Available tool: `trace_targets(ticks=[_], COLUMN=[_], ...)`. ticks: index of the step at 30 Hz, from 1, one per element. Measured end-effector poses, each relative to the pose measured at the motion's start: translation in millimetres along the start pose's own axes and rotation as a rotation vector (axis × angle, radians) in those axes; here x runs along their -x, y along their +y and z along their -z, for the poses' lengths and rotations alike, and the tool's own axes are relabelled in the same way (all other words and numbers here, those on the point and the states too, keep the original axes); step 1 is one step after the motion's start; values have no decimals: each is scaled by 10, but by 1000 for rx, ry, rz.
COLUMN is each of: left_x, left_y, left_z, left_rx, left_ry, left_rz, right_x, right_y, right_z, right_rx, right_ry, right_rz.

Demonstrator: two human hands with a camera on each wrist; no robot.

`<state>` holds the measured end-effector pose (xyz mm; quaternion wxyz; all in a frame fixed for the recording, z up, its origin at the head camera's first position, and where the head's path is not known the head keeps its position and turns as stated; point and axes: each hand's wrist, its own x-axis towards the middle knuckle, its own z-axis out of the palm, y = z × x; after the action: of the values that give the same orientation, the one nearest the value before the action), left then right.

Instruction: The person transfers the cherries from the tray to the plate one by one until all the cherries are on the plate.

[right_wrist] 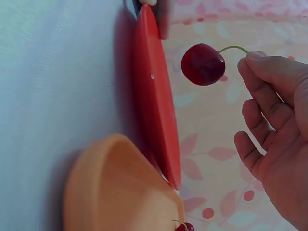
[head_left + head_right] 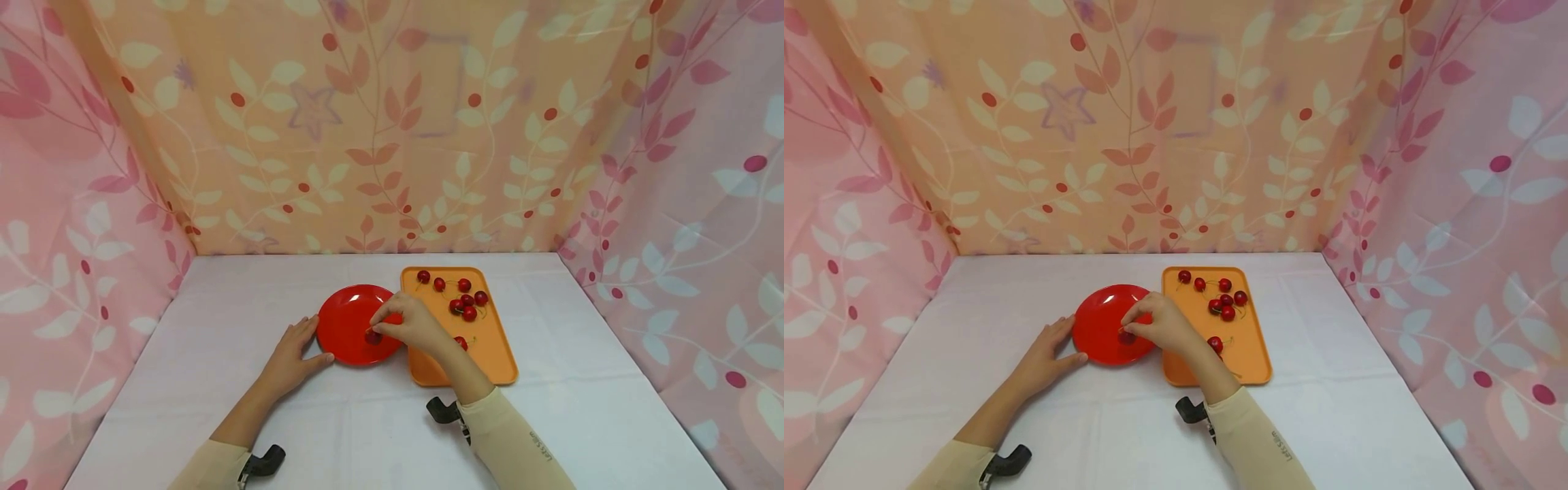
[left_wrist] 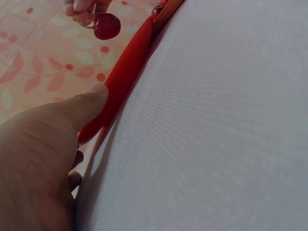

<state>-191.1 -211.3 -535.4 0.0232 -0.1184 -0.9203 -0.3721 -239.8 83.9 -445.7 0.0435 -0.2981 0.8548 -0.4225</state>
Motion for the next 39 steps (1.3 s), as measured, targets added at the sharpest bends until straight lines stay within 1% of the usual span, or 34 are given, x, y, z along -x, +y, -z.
trace_targets(ticks=[3, 11, 17, 23, 27, 31, 33, 36, 39], left_x=[1, -6, -6, 3, 20, 13, 2, -3, 1], left_y=[-4, -20, -16, -20, -26, -25, -26, -25, -28], left_z=[-4, -19, -17, -20, -10, 13, 19, 14, 2], left_rx=[1, 0, -10, -2, -7, -8, -6, 1, 1], left_ry=[-3, 5, -5, 7, -6, -4, -2, -8, -12], left_rz=[11, -4, 8, -5, 4, 18, 13, 13, 14], right_x=[-2, -9, -52, -101, -127, -154, -158, -138, -102], right_y=[33, 85, 120, 160, 186, 187, 185, 186, 196], right_z=[-48, -141, -179, -214, -222, -197, -181, -171, -167], right_rx=[-19, -47, -34, -16, 59, 187, 254, 351, 416], right_ry=[-23, -81, -84, -64, -43, 10, 33, 36, 32], right_rz=[-18, -79, -109, -113, -129, -136, -142, -141, -119])
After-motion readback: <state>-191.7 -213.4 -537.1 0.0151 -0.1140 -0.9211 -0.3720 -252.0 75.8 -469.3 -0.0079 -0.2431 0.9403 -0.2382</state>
